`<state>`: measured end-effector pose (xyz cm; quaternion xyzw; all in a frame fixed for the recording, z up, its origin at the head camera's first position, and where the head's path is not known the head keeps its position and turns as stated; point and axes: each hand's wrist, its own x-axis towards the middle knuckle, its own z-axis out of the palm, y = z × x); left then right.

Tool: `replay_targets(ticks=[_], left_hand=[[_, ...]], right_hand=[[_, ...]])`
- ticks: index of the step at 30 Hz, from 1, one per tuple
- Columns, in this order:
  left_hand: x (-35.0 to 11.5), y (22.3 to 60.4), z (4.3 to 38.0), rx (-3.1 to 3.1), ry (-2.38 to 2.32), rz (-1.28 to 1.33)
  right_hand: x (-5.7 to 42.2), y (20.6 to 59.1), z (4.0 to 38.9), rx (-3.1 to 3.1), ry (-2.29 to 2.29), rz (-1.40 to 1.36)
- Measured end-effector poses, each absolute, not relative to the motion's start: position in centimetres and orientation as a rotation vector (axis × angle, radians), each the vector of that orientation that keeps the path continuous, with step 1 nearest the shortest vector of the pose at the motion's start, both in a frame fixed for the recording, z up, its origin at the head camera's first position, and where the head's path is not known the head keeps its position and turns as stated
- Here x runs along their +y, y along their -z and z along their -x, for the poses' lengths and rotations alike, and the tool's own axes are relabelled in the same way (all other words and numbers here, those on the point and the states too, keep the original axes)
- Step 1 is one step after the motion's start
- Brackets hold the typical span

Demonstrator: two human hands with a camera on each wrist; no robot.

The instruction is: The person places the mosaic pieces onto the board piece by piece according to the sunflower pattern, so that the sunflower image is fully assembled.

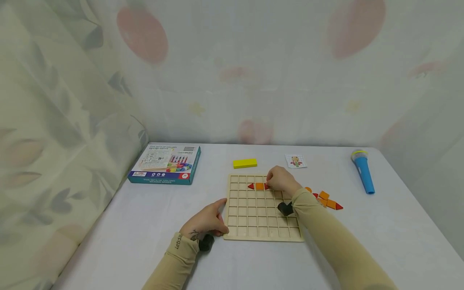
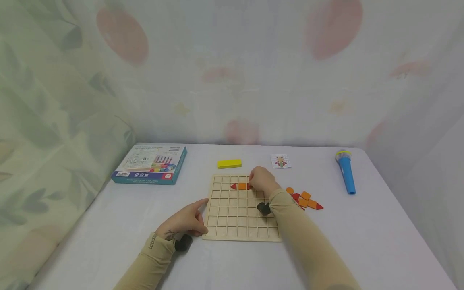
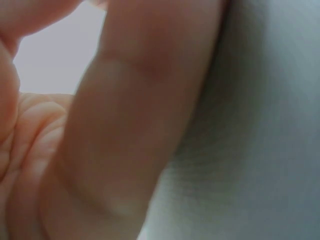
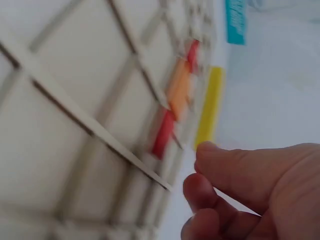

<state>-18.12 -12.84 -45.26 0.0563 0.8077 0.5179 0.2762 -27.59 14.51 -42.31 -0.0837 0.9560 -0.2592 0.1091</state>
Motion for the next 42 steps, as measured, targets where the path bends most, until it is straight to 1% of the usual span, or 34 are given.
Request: replay_targets(ticks=[5,9,13,17,20,29,36,42], left_hand=[[-12.7,45.4,18.2,2.171,-1.387,-0.167],[-12.7,45.4,18.2,2.174,-1.388,-0.181],[-12.9,45.5,18.3,2.168,-1.394,-0.176],[-13.1,45.8,18.5,2.171,-1.384,-0.174],[-13.2,45.8,18.5,2.176,-1.379,-0.173],[-13.1,45.5,18.4,2.182,-1.359,-0.216],[-13.0,45.5,18.4,2.183,-1.361,-0.212],[-13.0,45.6,18.4,2.185,-1.365,-0.216]], right_hand=[[17.9,40.4,27.1,2.879,0.875,0.258],[21.3,39.5,26.3,2.946,0.869,0.237],[23.8,39.6,25.3,2.925,0.810,0.154],[25.3,40.7,24.5,2.852,0.740,0.069],[25.8,41.8,24.3,2.805,0.712,0.048],[25.9,44.2,24.4,2.797,0.620,0.130],[25.7,44.4,24.5,2.805,0.608,0.162],[25.0,42.9,24.3,2.816,0.644,0.123]])
